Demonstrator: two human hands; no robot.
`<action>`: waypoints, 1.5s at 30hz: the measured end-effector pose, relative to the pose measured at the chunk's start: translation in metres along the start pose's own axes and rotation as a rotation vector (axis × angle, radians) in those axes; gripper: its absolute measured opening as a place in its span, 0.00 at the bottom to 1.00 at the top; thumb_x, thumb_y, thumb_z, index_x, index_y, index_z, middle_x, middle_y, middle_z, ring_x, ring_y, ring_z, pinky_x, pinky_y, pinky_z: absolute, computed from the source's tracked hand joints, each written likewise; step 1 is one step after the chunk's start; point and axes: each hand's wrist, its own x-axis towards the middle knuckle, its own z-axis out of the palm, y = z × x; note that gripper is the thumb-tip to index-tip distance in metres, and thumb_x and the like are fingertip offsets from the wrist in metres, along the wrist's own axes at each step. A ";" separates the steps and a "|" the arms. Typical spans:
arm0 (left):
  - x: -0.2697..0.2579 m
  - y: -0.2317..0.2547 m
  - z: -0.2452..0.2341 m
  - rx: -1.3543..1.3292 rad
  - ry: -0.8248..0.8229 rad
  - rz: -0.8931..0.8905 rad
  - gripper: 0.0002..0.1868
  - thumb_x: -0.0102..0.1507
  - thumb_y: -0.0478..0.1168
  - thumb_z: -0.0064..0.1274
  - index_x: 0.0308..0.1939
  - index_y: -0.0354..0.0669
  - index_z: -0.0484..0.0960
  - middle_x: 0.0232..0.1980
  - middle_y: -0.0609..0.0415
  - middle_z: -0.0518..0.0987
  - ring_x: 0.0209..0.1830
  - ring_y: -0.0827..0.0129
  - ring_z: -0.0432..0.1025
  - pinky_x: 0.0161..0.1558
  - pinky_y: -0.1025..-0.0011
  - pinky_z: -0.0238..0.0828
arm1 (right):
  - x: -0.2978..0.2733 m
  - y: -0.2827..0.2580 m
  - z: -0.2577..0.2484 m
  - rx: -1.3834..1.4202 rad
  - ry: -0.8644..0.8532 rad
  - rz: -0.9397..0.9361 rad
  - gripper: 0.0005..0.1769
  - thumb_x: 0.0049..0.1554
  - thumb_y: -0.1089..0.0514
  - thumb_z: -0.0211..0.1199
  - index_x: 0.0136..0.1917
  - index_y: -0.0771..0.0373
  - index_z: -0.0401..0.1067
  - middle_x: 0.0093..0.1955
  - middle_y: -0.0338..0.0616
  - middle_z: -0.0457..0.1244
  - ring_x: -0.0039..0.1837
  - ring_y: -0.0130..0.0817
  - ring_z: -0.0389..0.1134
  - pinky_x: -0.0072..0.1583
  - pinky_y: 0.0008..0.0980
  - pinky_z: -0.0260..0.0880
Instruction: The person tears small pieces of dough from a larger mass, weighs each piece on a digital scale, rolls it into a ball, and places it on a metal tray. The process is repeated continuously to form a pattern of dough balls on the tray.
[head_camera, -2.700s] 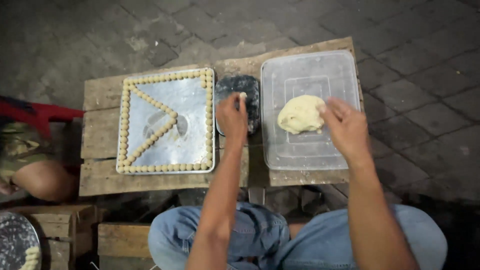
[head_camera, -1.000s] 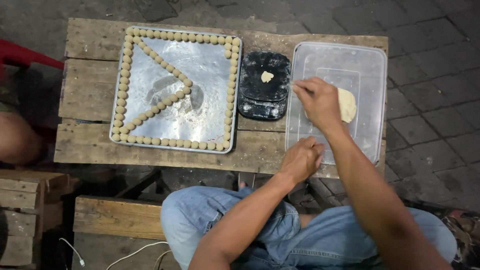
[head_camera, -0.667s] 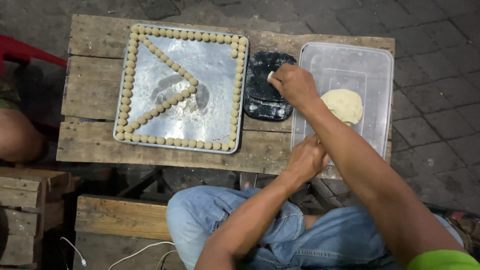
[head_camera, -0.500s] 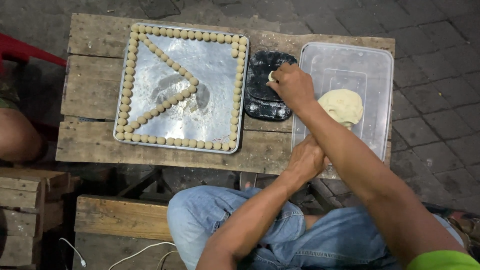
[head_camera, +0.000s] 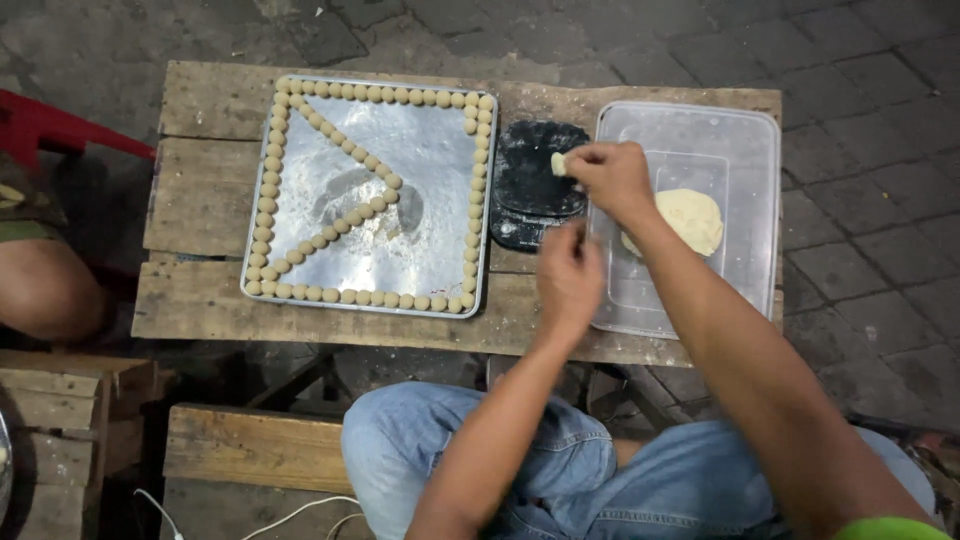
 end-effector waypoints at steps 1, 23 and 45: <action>0.006 0.006 -0.009 -0.129 0.129 0.020 0.12 0.65 0.36 0.54 0.51 0.37 0.82 0.46 0.39 0.78 0.49 0.42 0.75 0.48 0.55 0.75 | -0.011 -0.003 -0.011 0.204 -0.012 0.159 0.10 0.53 0.46 0.75 0.46 0.50 0.83 0.35 0.42 0.69 0.38 0.34 0.70 0.38 0.31 0.69; 0.001 0.017 -0.003 -0.926 -0.296 -0.710 0.24 0.65 0.34 0.59 0.63 0.27 0.73 0.47 0.39 0.84 0.43 0.58 0.82 0.44 0.63 0.84 | -0.171 -0.071 -0.117 -0.300 0.372 -0.362 0.05 0.57 0.56 0.74 0.46 0.56 0.84 0.44 0.40 0.70 0.40 0.39 0.71 0.40 0.36 0.73; 0.010 0.037 -0.007 -0.673 -0.046 -0.546 0.17 0.55 0.38 0.71 0.47 0.38 0.90 0.42 0.46 0.86 0.40 0.68 0.80 0.41 0.71 0.83 | -0.161 -0.053 -0.086 0.746 0.198 0.156 0.16 0.53 0.72 0.73 0.55 0.75 0.78 0.45 0.54 0.69 0.40 0.34 0.74 0.40 0.30 0.77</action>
